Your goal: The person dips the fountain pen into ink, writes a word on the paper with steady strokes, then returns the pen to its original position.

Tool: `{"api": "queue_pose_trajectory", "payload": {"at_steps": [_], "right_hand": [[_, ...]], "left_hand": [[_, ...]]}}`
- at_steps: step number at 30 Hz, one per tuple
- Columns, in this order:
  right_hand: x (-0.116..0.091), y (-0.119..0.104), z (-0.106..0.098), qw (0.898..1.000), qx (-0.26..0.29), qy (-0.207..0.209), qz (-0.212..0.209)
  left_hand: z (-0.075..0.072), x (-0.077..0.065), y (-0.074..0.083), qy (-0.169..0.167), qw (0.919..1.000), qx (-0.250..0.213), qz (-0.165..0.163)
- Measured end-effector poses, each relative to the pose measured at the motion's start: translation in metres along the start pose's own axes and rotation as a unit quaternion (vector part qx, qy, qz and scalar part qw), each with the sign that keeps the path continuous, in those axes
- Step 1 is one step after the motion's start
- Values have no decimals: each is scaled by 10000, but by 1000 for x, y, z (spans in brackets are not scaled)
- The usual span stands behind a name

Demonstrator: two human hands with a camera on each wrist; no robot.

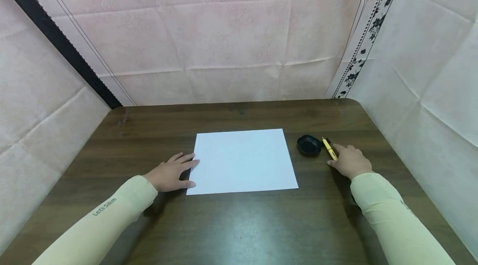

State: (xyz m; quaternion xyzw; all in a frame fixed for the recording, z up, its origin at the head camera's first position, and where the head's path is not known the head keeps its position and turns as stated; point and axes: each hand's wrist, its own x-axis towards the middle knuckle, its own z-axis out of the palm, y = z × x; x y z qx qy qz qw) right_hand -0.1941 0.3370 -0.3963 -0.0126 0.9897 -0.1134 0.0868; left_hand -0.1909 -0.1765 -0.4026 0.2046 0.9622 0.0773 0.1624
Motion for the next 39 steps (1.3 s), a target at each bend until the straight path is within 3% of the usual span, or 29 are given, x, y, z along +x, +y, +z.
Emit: {"api": "queue_pose_trajectory", "payload": {"at_steps": [19,39], "right_hand": [[0,0,-5,9988,280,-356,165],[2,3,-1,9985,503,-233,43]], "left_hand": [[4,1,-2,40,10000,43,20],[7,2,-5,88,9999,51,61]]}}
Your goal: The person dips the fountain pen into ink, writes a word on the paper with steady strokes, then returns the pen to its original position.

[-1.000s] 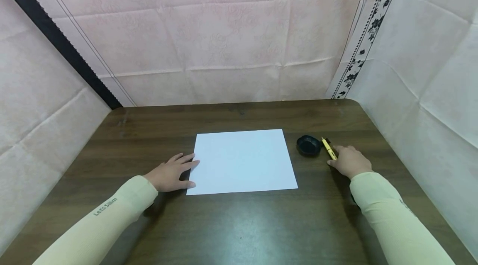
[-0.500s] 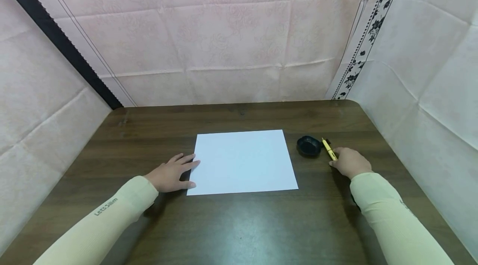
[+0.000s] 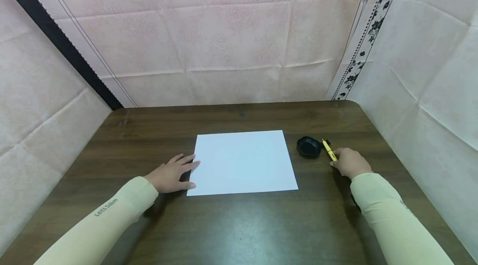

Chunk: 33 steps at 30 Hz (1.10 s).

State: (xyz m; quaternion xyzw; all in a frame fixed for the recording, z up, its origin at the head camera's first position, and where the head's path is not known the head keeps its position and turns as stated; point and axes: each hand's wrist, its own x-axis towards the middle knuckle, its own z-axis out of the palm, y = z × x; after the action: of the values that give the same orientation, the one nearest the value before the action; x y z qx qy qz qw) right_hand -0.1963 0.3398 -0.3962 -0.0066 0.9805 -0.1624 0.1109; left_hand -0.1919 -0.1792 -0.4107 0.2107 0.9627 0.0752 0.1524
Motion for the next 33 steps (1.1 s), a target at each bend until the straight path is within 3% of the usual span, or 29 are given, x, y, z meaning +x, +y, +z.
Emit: {"api": "queue_pose_trajectory", "payload": {"at_steps": [33], "right_hand": [[-7,-7,-11,9952,657,706,-159]], "left_hand": [[-1,-2,1,-13,10000,40,-10]]}}
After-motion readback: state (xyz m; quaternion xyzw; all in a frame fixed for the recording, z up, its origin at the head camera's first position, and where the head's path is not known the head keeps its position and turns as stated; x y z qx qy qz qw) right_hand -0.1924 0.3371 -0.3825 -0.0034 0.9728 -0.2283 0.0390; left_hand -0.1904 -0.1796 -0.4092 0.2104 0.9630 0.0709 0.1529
